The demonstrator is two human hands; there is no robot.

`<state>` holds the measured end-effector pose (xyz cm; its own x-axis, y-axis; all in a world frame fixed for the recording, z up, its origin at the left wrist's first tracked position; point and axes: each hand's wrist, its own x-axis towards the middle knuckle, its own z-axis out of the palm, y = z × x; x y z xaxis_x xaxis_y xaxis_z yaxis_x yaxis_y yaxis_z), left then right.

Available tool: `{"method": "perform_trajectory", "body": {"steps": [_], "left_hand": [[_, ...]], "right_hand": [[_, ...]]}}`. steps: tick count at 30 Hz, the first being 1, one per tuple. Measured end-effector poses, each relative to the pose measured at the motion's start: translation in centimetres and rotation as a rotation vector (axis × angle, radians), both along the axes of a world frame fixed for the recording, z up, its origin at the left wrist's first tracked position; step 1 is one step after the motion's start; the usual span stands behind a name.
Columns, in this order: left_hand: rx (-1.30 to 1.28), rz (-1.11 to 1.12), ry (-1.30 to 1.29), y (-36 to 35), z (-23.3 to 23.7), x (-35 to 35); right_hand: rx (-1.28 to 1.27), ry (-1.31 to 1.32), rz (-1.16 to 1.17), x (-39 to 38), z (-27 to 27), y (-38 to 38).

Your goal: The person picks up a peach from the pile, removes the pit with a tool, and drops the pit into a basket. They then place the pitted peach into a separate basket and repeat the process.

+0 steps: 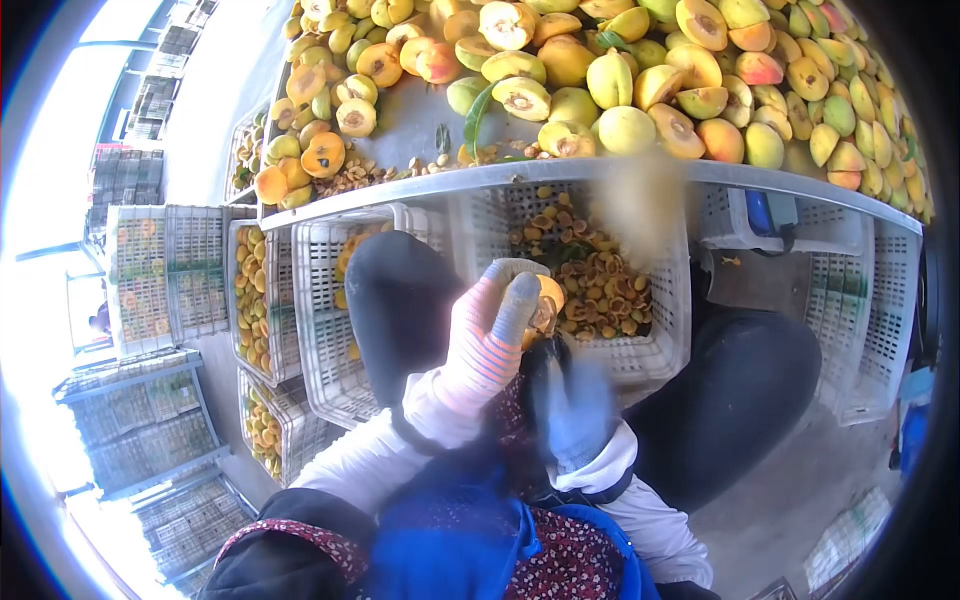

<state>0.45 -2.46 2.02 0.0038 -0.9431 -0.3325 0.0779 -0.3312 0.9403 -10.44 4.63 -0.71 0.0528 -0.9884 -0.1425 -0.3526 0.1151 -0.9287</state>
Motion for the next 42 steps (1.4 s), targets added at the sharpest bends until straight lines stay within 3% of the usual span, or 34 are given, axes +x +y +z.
{"method": "perform_trajectory", "body": {"steps": [6, 11, 15, 16, 19, 20, 23, 27, 29, 30, 33, 35, 36, 42], "left_hand": [[-0.021, -0.068, -0.036, 0.7, -0.4, -0.3], [-0.141, -0.225, -0.16, 0.2, -0.4, -0.1], [-0.329, -0.437, -0.33, -0.9, -1.4, 0.8], [-0.224, -0.446, -0.241, -0.8, -1.5, 0.9], [0.047, -0.367, -0.001, -0.5, -2.1, 0.4], [0.063, -0.358, -0.033, -0.2, -2.5, 0.5], [-0.155, -0.433, -0.274, 0.2, -3.8, 1.4], [-0.292, -0.546, -0.457, -0.4, -3.1, 2.5], [-0.238, -0.526, -0.348, -0.3, -2.9, 2.5], [-0.199, -0.507, -0.278, 0.0, -3.0, 2.4], [-0.019, -0.452, -0.059, 0.7, -3.7, 2.4], [0.248, -0.402, 0.186, 1.0, -3.7, 2.7], [0.213, -0.338, 0.234, 1.5, -3.5, 2.3], [0.253, -0.22, 0.244, 1.7, -2.8, 1.4]], "right_hand": [[0.215, -0.356, -0.049, -0.3, 0.6, 1.1], [0.703, -1.043, -0.004, -1.3, 1.4, 0.6], [1.152, -1.935, 0.162, -2.0, -0.5, 0.3], [1.175, -2.162, 0.228, -2.0, -0.7, 0.3], [1.164, -2.404, 0.314, -2.1, -1.1, 0.2], [1.197, -2.428, 0.281, -2.0, -1.1, 0.2], [1.187, -2.081, 0.215, -1.9, -2.2, 0.7], [1.231, -2.103, 0.27, -1.7, -1.8, 0.8], [1.258, -2.253, 0.328, -1.7, -1.6, 0.6], [1.345, -2.364, 0.235, -1.5, -1.4, 0.8], [1.362, -2.374, 0.209, -1.5, -1.7, 1.4], [1.31, -2.299, 0.345, -1.6, -1.7, 1.1], [1.279, -2.264, 0.41, -1.6, -1.7, 0.9], [1.282, -2.288, 0.394, -1.3, -2.5, 0.9]]}}
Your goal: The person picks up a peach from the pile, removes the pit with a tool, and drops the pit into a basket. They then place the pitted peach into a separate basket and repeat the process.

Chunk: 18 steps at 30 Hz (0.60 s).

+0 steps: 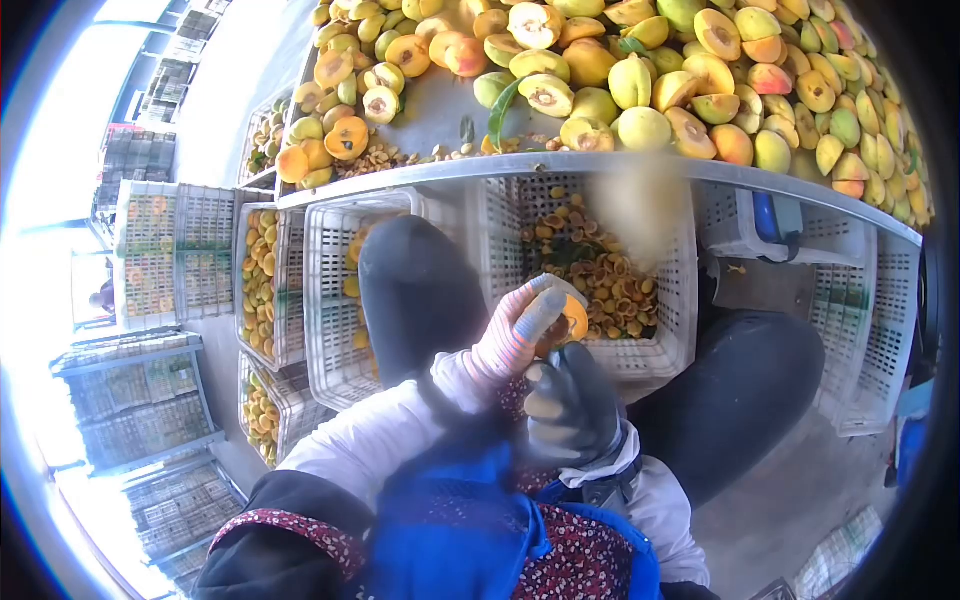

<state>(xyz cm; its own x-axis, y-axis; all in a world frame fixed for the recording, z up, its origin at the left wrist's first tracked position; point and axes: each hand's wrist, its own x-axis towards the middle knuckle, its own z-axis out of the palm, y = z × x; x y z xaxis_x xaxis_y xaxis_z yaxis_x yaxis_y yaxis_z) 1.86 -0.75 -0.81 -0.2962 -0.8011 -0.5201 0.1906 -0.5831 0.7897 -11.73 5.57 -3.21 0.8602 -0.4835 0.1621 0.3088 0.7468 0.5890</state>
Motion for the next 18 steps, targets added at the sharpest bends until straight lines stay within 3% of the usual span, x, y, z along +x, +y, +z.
{"method": "perform_trajectory", "body": {"steps": [2, 3, 4, 6, 9, 11, 18], "left_hand": [[-0.073, -0.062, -0.065, -0.1, 0.0, 0.3], [-0.106, -0.094, -0.096, -0.1, -0.2, 0.5], [-0.391, -0.173, -0.264, -0.7, -0.3, 0.6], [-0.192, -0.143, -0.09, -0.9, 0.5, 0.6], [0.028, 0.011, 0.088, -0.3, 0.7, -0.5], [0.11, 0.147, 0.076, 0.2, 0.5, -1.6], [0.036, 0.194, 0.043, 0.0, 0.4, -1.7]], "right_hand": [[-0.171, 0.338, -0.054, -0.2, 0.2, 0.3], [-0.174, 0.368, -0.048, -0.4, 0.4, 0.3], [-0.178, 0.397, -0.042, -0.5, 0.5, 0.3], [-0.019, 0.171, 0.035, -0.2, 0.7, 0.1], [-0.034, -0.045, -0.082, 0.2, 1.3, -0.1], [-0.039, -0.022, -0.113, 0.1, 1.3, -0.1], [-0.056, 0.154, -0.107, -0.2, 0.9, 0.1]]}}
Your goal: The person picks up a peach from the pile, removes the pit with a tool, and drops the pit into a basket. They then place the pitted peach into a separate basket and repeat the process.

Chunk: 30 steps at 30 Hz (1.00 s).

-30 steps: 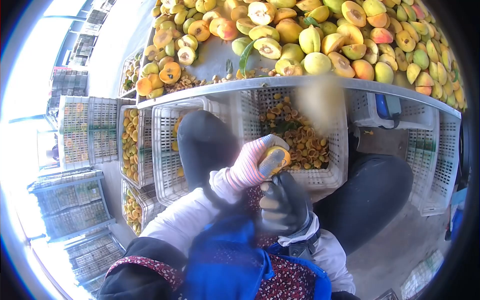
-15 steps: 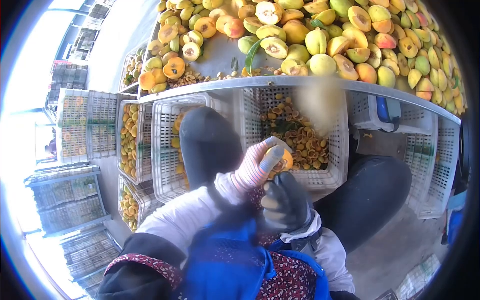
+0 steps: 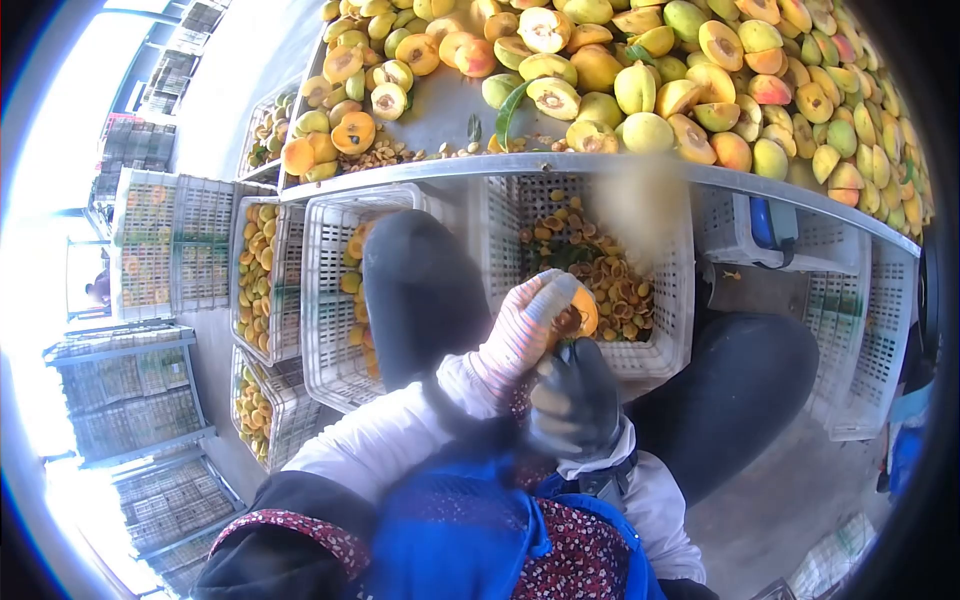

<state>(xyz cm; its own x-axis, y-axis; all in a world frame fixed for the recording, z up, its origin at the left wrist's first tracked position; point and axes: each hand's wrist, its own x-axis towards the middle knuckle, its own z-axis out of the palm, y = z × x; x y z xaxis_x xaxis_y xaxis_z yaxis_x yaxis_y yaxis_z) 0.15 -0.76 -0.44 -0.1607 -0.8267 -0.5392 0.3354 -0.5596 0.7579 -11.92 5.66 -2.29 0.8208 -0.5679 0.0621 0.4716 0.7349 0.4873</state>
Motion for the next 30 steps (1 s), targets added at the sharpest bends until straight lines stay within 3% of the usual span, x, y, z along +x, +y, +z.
{"method": "perform_trajectory", "body": {"steps": [2, 4, 8, 11, 13, 15, 17, 18, 19, 20, 21, 22, 23, 25, 27, 30], "left_hand": [[-0.216, -0.26, -0.176, -1.1, 1.8, 1.1], [-0.313, -0.464, -0.293, -2.2, 2.1, 2.2], [-0.033, -0.145, 0.14, -0.3, -0.5, 0.6], [0.166, 0.027, 0.236, -0.1, 0.1, -0.2], [0.387, 0.333, 0.243, 0.1, -0.3, 0.0], [0.283, 0.331, -0.013, 0.5, 0.6, 1.4], [-0.128, 0.39, -0.162, 0.7, 0.0, 4.8], [-0.347, 0.305, -0.39, 0.2, 1.0, 7.4], [-0.396, 0.416, -0.568, -0.4, 2.7, 9.2], [-0.529, 0.327, -0.707, -1.7, 5.0, 11.4], [-0.601, -0.009, -1.36, -3.1, 7.2, 14.4], [-0.411, -0.321, -1.748, -4.4, 9.5, 15.8], [-0.172, -0.577, -1.972, -5.7, 9.6, 18.2], [-0.289, -0.559, -2.065, -8.7, 9.7, 20.6], [-0.434, -0.31, -1.892, -13.5, 9.5, 21.1], [-0.377, -0.361, -1.983, -21.6, 8.5, 19.3]], "right_hand": [[0.007, -0.055, 0.013, 0.1, 0.3, 0.0], [0.018, -0.295, 0.038, 0.9, 0.3, -0.2], [-0.048, -0.26, 0.01, 0.9, 0.3, -0.4], [-0.095, -0.15, -0.045, 0.7, 0.1, -0.1], [-0.124, -0.215, -0.133, 0.2, 0.7, -0.7], [0.019, -0.094, -0.086, -0.1, 0.4, -0.8], [0.241, 0.148, 0.024, 0.1, -0.8, -0.1], [0.238, -0.004, 0.028, 0.2, -2.0, -0.2], [0.217, 0.093, 0.035, 0.0, -1.9, -0.3], [0.191, 0.189, 0.039, -0.1, -1.7, -0.2], [0.169, 0.286, 0.043, -0.2, -1.6, -0.2], [0.051, 0.457, 0.051, -0.2, -1.6, -0.3], [0.054, 0.553, 0.066, 0.0, -1.2, -0.6], [0.073, 0.756, 0.084, 0.2, -0.1, -1.1], [0.083, 0.762, 0.102, 0.5, -1.0, -1.0], [0.1, 0.906, 0.107, 0.8, -0.9, -1.4]]}}
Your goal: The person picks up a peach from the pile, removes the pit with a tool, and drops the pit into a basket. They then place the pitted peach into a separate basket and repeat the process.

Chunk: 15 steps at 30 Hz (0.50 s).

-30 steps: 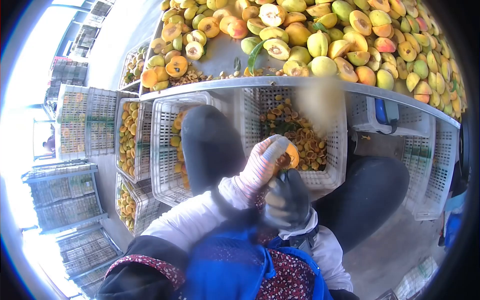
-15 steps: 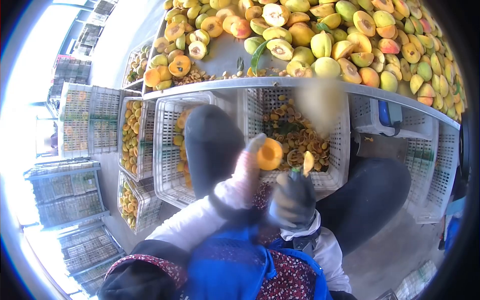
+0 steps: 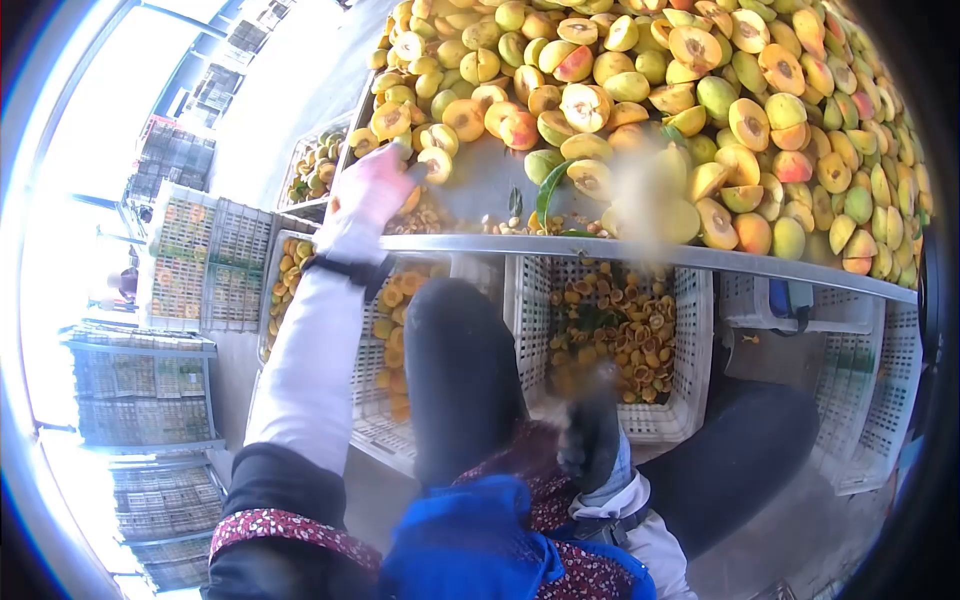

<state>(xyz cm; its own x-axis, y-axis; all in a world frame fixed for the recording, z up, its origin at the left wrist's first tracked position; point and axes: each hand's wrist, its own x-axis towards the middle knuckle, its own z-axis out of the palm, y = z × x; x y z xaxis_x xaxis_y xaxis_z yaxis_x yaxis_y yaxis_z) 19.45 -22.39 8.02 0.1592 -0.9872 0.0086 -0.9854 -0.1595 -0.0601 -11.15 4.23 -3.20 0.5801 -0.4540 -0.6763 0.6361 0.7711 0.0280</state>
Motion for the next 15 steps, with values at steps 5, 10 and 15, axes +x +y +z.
{"method": "perform_trajectory", "body": {"steps": [5, 10, 15], "left_hand": [[0.241, -0.011, -0.125, -8.4, -7.4, 1.2], [0.136, -0.312, 0.401, 1.9, -1.0, -8.9], [0.591, -0.153, 1.193, 13.8, -3.0, -14.8]], "right_hand": [[-0.117, 0.205, -0.079, 0.1, -0.1, 0.2], [-0.282, 0.32, -0.126, -0.2, 1.9, -1.3], [-1.29, 1.321, 0.081, 0.0, 2.7, -0.9]]}}
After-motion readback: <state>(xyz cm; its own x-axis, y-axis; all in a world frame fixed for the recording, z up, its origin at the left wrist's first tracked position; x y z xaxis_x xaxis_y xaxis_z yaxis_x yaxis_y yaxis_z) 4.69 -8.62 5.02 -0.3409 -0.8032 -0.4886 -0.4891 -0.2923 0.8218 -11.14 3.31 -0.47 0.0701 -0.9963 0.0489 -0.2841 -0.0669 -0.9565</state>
